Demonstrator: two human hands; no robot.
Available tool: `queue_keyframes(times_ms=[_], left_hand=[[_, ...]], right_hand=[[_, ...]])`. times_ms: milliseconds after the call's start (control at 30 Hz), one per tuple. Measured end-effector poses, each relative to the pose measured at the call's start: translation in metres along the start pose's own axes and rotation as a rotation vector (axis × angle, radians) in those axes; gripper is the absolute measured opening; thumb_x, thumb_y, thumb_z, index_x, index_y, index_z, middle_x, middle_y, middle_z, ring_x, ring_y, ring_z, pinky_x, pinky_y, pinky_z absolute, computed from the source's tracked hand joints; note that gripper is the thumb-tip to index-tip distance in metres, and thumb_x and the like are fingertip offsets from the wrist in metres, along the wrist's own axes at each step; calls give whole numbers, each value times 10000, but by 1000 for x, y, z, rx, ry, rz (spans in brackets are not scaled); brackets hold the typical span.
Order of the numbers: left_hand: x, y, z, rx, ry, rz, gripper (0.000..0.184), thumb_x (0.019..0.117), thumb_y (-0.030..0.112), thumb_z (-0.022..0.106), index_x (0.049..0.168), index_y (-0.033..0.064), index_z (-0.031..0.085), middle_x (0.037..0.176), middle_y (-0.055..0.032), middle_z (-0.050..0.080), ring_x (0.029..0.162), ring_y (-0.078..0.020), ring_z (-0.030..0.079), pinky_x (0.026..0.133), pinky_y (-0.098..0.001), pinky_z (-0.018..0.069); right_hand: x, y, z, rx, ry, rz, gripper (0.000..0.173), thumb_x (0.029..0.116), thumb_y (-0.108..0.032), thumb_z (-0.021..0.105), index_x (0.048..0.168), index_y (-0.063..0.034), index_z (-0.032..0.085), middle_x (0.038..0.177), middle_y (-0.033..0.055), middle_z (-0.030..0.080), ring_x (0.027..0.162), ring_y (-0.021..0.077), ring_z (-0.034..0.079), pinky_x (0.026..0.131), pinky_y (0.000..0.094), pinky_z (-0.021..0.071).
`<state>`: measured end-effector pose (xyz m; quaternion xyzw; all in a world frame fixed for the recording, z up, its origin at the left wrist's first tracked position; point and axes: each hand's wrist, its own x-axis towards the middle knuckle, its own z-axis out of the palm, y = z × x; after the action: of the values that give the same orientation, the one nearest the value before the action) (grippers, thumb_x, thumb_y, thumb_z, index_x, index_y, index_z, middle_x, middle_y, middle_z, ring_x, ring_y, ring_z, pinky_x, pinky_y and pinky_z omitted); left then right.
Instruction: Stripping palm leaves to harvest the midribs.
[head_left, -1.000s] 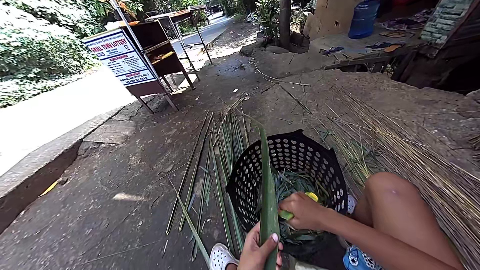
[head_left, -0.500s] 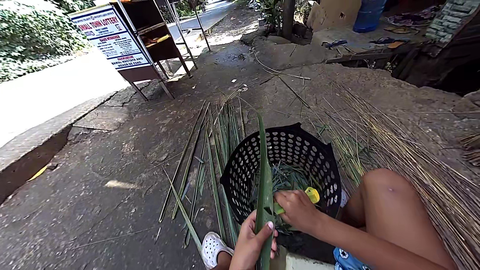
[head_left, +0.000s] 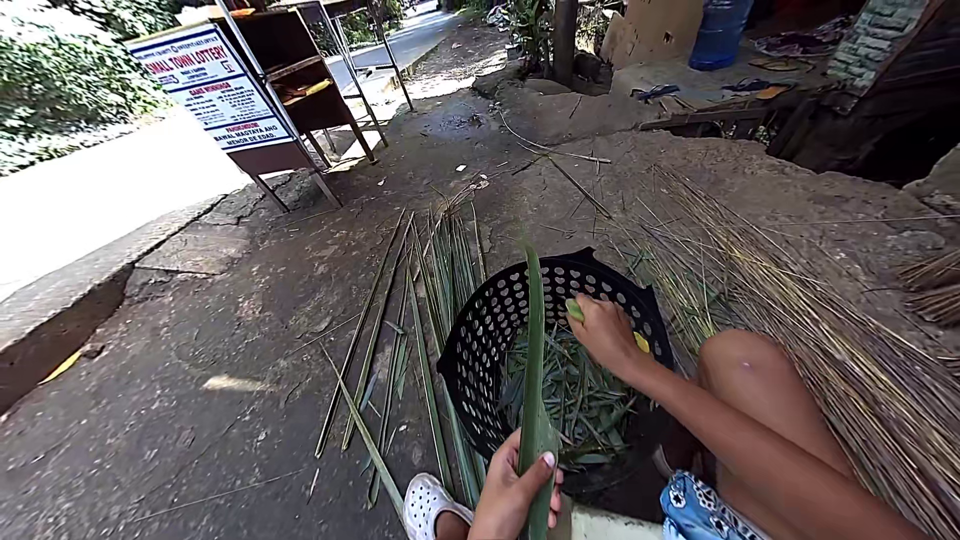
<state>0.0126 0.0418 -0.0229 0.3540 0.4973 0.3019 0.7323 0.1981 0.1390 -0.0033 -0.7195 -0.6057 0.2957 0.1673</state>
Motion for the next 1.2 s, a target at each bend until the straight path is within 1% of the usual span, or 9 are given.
queue_keyframes(times_ms=[133,233,500,567,667,767,1000,1133,1200], left_hand=[[0,1,-5,-64,7,-10,240,994,-107,336,1002,79,488,641,79,612,475,43,550,481,-102,479],[-1,2,-1,-129,22,-14,260,1002,-92,305,965,84,492,626,88,581,461,54,528,466,-87,461],[-2,-4,6,-76,-3,-43,235,1001,-99,326,990,73,485,631,79,582,471,45,536,479,-95,467],[-1,-6,5,-68,-10,-52,228,1006,-97,326,1006,67,484,636,73,580,475,40,538,482,-99,470],[-2,-8,1,-62,0,-52,233,1004,-99,332,1009,71,492,635,76,588,478,42,543,485,-98,475],[-3,-11,-4,-73,-6,-60,230,1004,-99,327,1024,69,482,643,76,583,488,38,548,500,-103,485],[-25,6,-25,54,-130,-138,238,997,-73,356,1067,97,507,718,95,592,595,10,605,603,-148,541],[-37,13,-13,157,-42,-102,217,990,-100,426,1080,82,501,738,89,584,599,11,595,601,-152,534],[-36,15,-2,139,80,-53,195,994,-111,447,1070,60,503,738,73,583,578,11,585,577,-148,527]], right_hand=[[-44,-2,17,-111,-228,-174,291,1042,-84,515,1122,168,637,1081,349,677,1079,508,652,924,600,476],[-49,-8,22,-187,-325,-146,314,1063,-90,479,1208,159,605,1176,343,657,1139,494,633,949,591,465],[-3,-12,-1,-93,-123,125,376,1092,-114,431,1359,136,518,1311,341,599,1278,465,565,1048,566,417],[-1,0,-3,97,-70,95,343,1091,-121,440,1227,160,583,1142,332,640,1108,418,627,965,516,457],[-19,15,8,521,-317,-74,253,1097,-145,447,1080,77,568,773,19,464,611,48,431,595,198,391],[-27,13,19,664,-626,-123,146,1059,-60,497,1101,75,531,769,-16,482,573,-10,405,553,155,356],[-11,-5,-1,766,-280,-34,95,1056,9,461,1072,80,523,779,-13,506,590,-11,442,562,142,389],[1,17,-5,474,-145,-287,227,1055,-70,507,1077,151,554,819,71,530,693,68,470,667,237,412],[-8,26,-1,313,-301,-488,235,997,-85,602,902,120,539,736,39,451,670,61,413,647,235,365]])
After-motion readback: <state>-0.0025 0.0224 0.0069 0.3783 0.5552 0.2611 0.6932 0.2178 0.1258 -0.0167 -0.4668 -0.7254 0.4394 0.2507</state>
